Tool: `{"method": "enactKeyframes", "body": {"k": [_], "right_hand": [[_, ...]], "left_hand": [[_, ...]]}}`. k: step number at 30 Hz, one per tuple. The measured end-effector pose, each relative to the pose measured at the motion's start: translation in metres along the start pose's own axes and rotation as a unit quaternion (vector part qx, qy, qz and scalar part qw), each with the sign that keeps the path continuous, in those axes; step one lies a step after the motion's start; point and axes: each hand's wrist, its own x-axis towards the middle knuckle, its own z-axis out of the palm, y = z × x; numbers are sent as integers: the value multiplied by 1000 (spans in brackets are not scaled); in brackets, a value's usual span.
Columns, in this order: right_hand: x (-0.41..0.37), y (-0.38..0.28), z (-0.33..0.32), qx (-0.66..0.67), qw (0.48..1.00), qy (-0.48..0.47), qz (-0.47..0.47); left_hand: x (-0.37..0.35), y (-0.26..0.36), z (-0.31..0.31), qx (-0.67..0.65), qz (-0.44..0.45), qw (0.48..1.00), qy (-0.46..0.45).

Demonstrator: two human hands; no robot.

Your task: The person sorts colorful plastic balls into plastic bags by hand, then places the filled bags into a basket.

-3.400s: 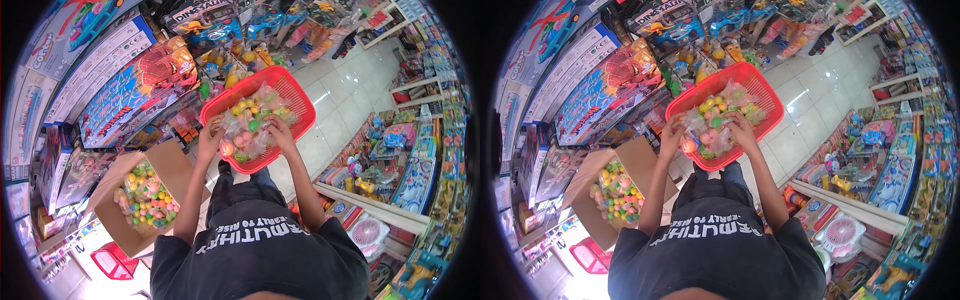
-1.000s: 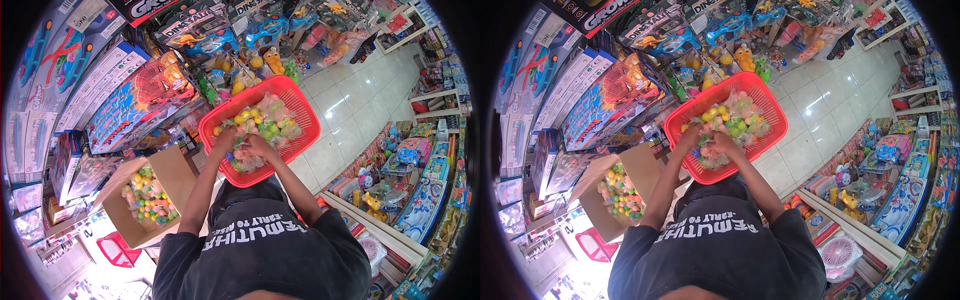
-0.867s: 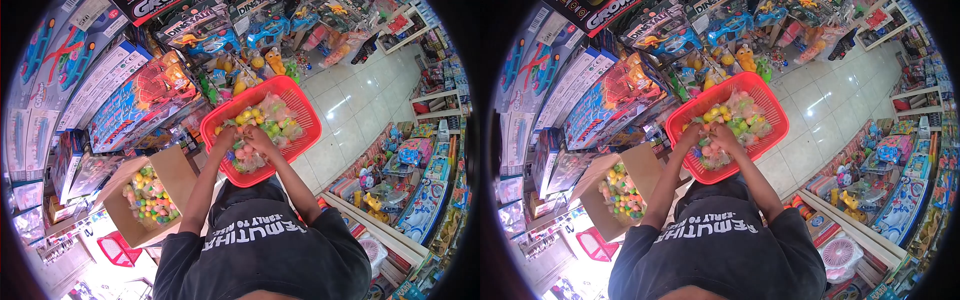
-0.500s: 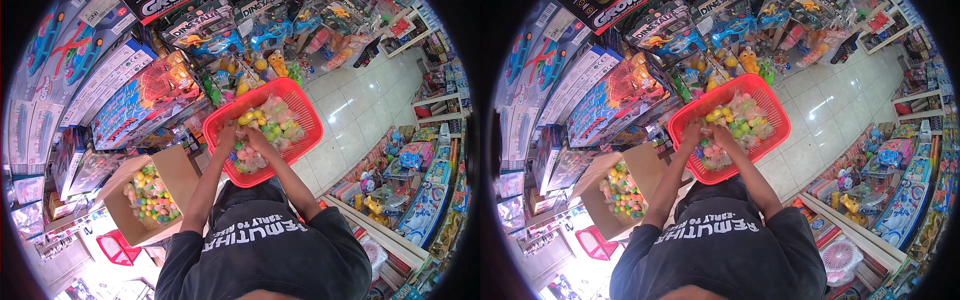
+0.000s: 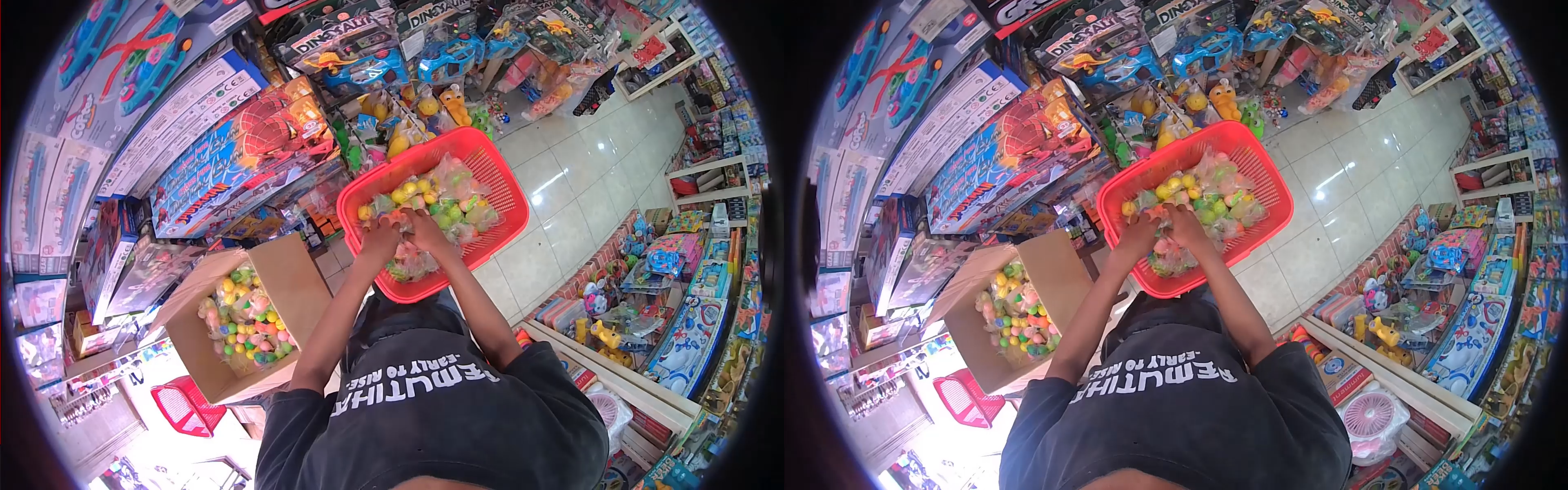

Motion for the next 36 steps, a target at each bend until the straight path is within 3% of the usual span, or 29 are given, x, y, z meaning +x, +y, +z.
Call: {"method": "enactKeyframes", "body": {"k": [3, 5, 6, 8, 12, 14, 15, 17, 19, 20, 25, 26, 28, 32, 34, 36], "right_hand": [[-15, -6, -3, 11, 1000, 4, -5], [-26, -13, -6, 15, 1000, 8, 4], [-33, -17, -8, -5, 1000, 17, 0], [-48, -23, -12, -28, 999, 26, 1], [-84, -47, -24, 52, 995, 83, -30], [-100, -64, -35, 79, 990, 103, -55], [-111, -75, -38, 91, 982, 151, -71], [-133, -90, -42, 102, 970, 201, -91], [-158, -94, -45, 243, 966, 84, 24], [-170, -90, -42, 243, 966, 88, 19], [-212, -54, 4, 339, 933, -117, 28], [-218, -44, 19, 340, 933, -116, 24], [-231, -18, 62, 320, 920, -187, 126], [-266, 42, 166, 328, 901, -174, 225], [-293, 61, 208, 411, 854, -97, 305], [-319, 69, 219, 367, 861, -141, 323]], "left_hand": [[-24, 8, -12, 4, 36, 999, 5], [-31, 1, -1, 11, 109, 988, 109], [-37, 0, -6, 8, 113, 988, 109], [-50, -3, -13, -132, 173, 970, 108], [-88, 2, -40, -257, 235, 931, 114], [-112, 7, -52, -391, 189, 898, 69], [-121, 6, -50, -389, 195, 897, 72], [-141, 5, -42, -533, 105, 839, -26], [-157, 5, -29, -570, 97, 814, -54], [-164, 5, -21, -606, 85, 786, -85], [-186, 3, 60, -549, 90, 821, -131], [-189, 2, 79, -520, 93, 837, -143], [-197, -4, 125, -524, 92, 835, -145], [-226, -27, 216, -413, 46, 899, -139], [-248, -43, 239, -373, 24, 918, -135], [-271, -60, 258, -298, -14, 947, -122]]}}
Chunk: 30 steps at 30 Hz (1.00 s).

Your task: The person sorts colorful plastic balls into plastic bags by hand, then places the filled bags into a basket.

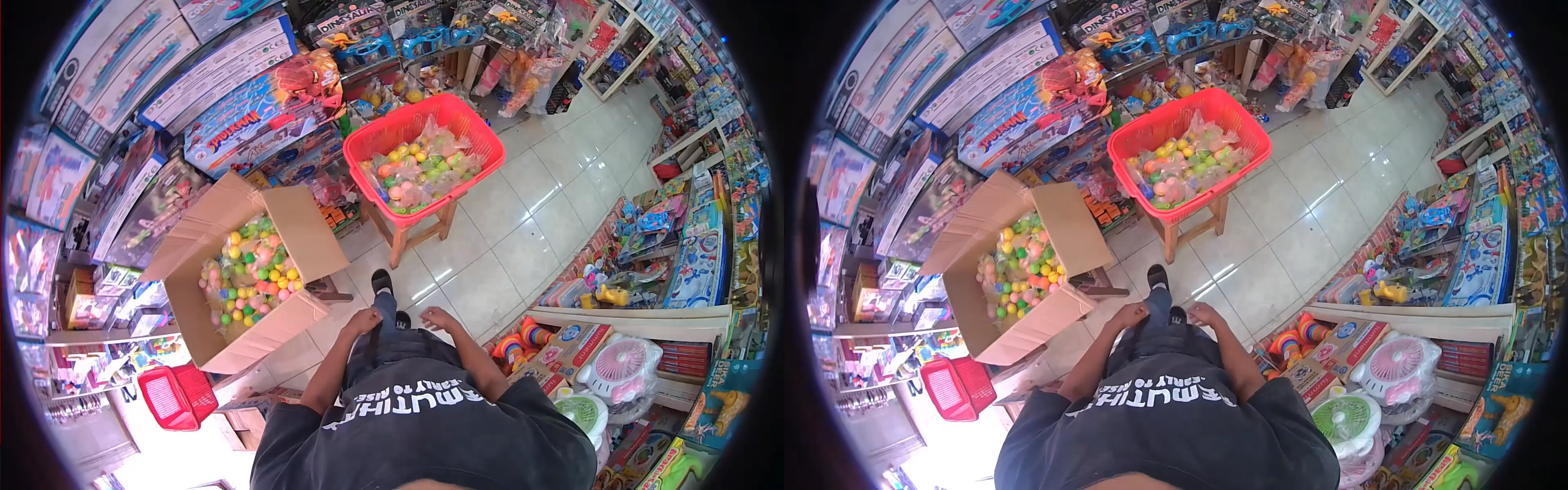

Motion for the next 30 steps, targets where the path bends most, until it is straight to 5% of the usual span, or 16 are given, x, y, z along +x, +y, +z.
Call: {"method": "enactKeyframes", "body": {"k": [7, 22, 24, 30], "right_hand": [[-22, 62, 2, -50, 992, 33, 112], [26, -19, 93, -190, 981, -45, 16], [37, -37, 114, -197, 978, -63, -33], [19, -122, 196, -281, 938, -197, -39]], "left_hand": [[-65, -45, 24, -40, -93, 992, 77], [-160, -111, 20, -201, -187, 935, 225], [-169, -117, 9, -240, -99, 911, 322], [-213, -68, -86, -236, -5, 917, 321]]}}
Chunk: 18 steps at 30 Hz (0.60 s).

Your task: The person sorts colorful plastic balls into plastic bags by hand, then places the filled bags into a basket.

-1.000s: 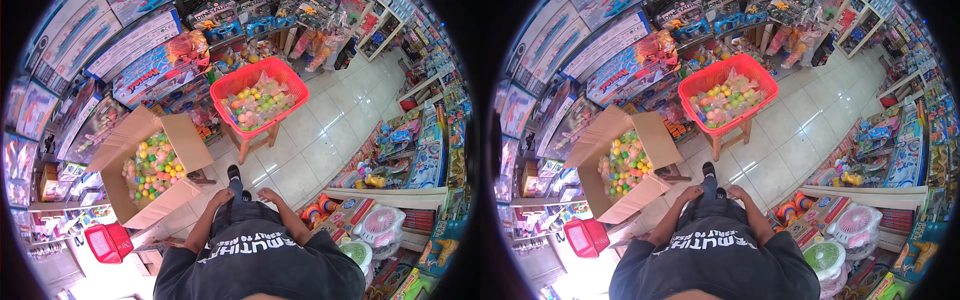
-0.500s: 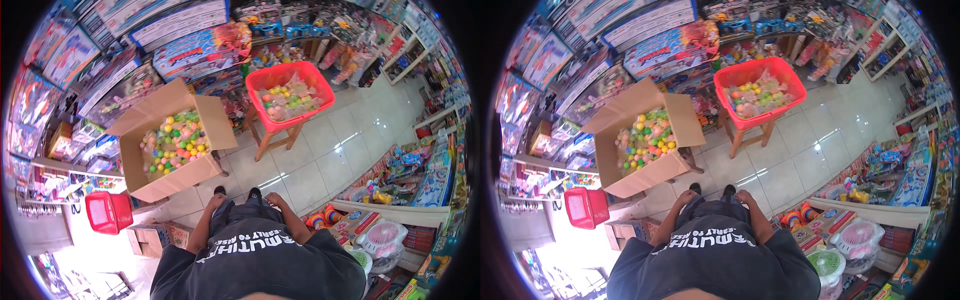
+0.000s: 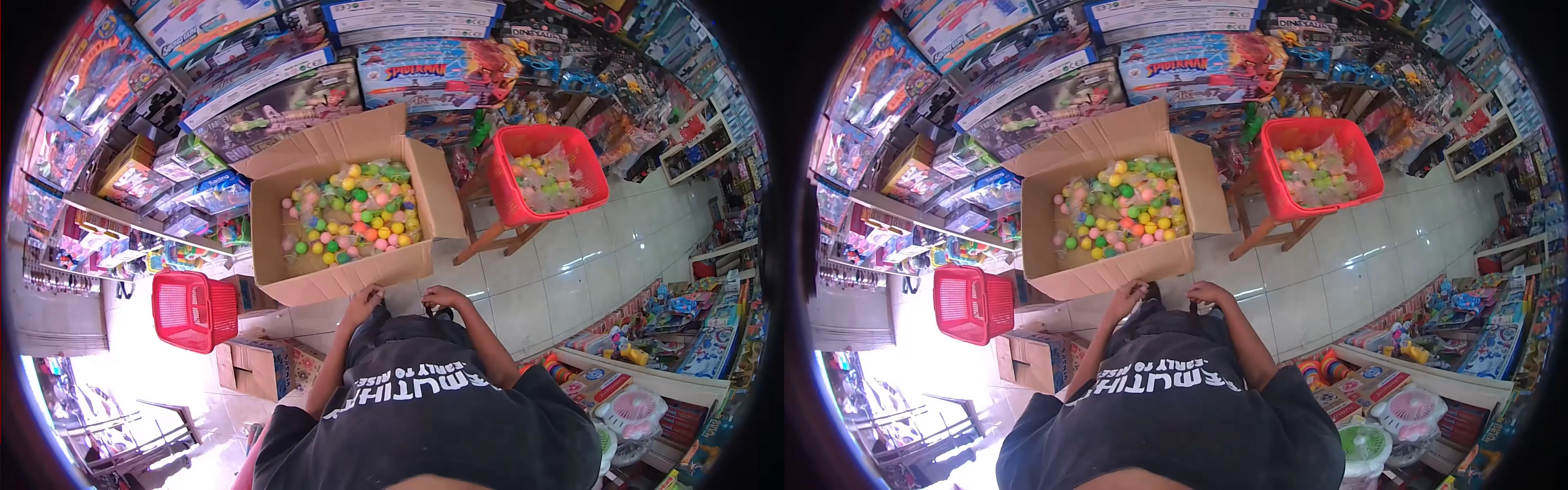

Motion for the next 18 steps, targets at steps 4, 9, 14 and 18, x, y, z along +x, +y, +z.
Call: {"method": "enactKeyframes", "body": {"k": [4, 9, 14, 18], "right_hand": [[-24, -94, 16, -70, 992, -101, -34], [-40, -169, 24, 2, 983, -129, -133], [-42, -240, 27, -12, 961, -4, -275], [24, -250, 23, -52, 958, 49, -279]], "left_hand": [[6, 62, -50, -125, 30, 989, -77], [29, 99, -107, -163, 50, 983, -63], [78, 53, -136, 4, 61, 996, 69], [110, 17, -148, 94, 14, 995, 8]]}}
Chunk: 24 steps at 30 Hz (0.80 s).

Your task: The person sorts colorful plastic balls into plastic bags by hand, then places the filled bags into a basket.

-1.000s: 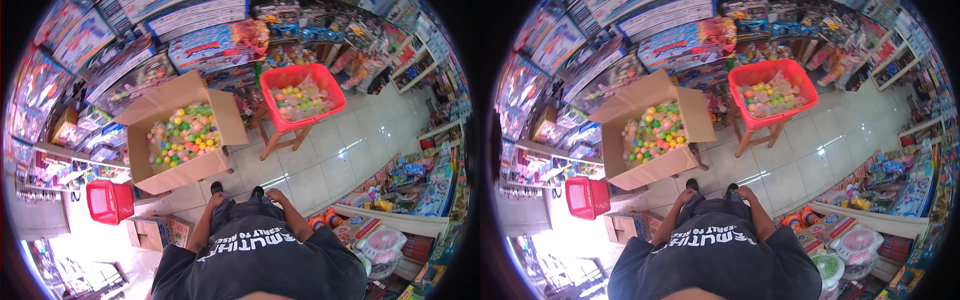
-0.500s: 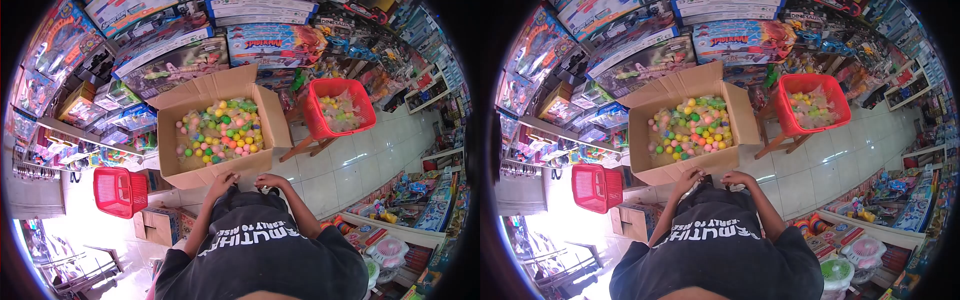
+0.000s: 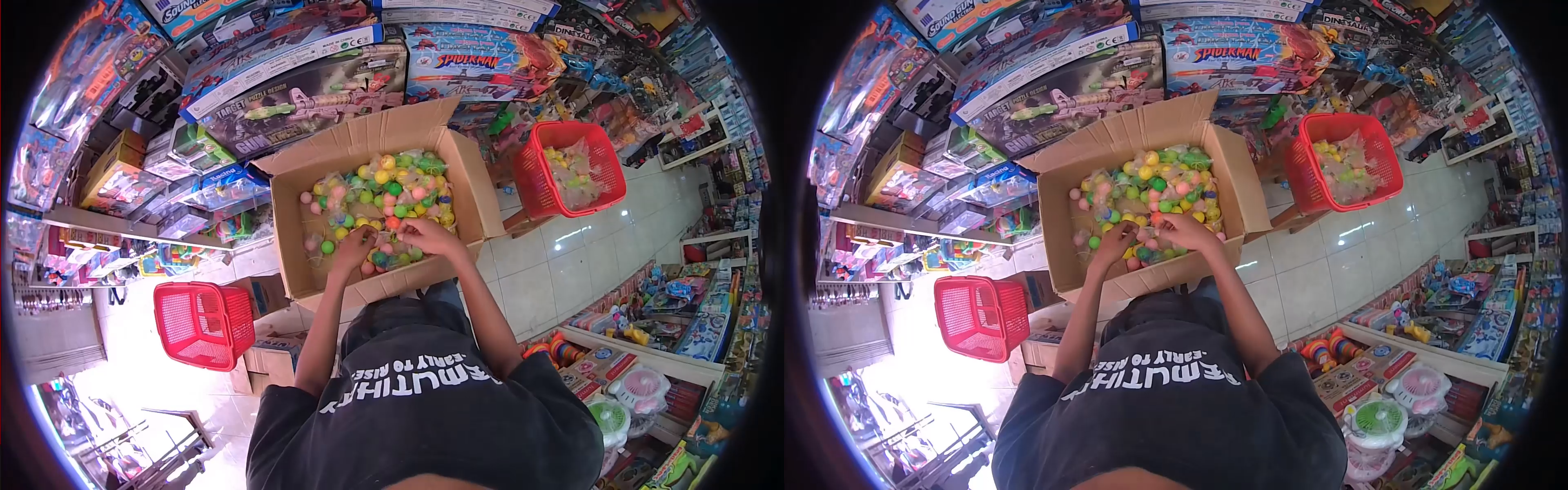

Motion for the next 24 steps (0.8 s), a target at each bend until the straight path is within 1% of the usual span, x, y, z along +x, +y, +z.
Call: {"method": "enactKeyframes", "body": {"k": [1, 2, 3, 4, 5, 6, 7, 8, 9, 11, 12, 14, 15, 17, 18, 20, 21, 22, 24], "right_hand": [[14, 7, 2, -69, 997, -2, 20], [27, 15, 5, -138, 990, -5, 40], [37, 23, 8, -141, 989, -8, 42], [48, 27, 11, -231, 971, -33, 49], [58, 32, 14, -318, 945, -57, 54], [64, 34, 19, -320, 944, -61, 55], [71, 36, 24, -376, 919, -89, 83], [76, 38, 26, -430, 889, -115, 109], [83, 52, 26, -431, 888, -119, 109], [102, 81, 30, -476, 837, -197, 185], [103, 83, 31, -477, 836, -201, 181], [101, 87, 27, -450, 865, -165, 151], [106, 92, 26, -452, 864, -167, 149], [116, 105, 26, -512, 817, -207, 169], [114, 102, 25, -512, 816, -209, 169], [102, 75, 16, -468, 844, -182, 188], [85, 51, 10, -421, 883, -131, 162], [81, 52, 8, -422, 882, -130, 163], [75, 46, 3, -350, 922, -63, 152]], "left_hand": [[9, -13, 0, -2, 0, 1000, 1], [16, -26, 2, 60, 7, 998, -36], [21, -34, 3, 122, 13, 990, -71], [26, -37, 2, 118, 11, 991, -67], [30, -40, 2, 139, -8, 986, -87], [30, -35, 0, 159, -28, 981, -107], [30, -30, -2, 156, -30, 982, -105], [30, -26, -5, 148, -56, 981, -110], [28, -21, -6, 140, -84, 980, -118], [27, -27, -4, 144, -86, 979, -119], [26, -29, -5, 151, -83, 978, -120], [22, -32, -4, 145, -82, 980, -110], [21, -33, -4, 141, -77, 982, -104], [21, -35, -5, 130, -82, 982, -106], [20, -36, -4, 121, -85, 983, -109], [21, -36, -5, 118, -92, 981, -120], [21, -35, -7, 117, -99, 980, -130], [23, -36, -7, 117, -104, 978, -140], [26, -41, -4, 107, -90, 980, -139]]}}
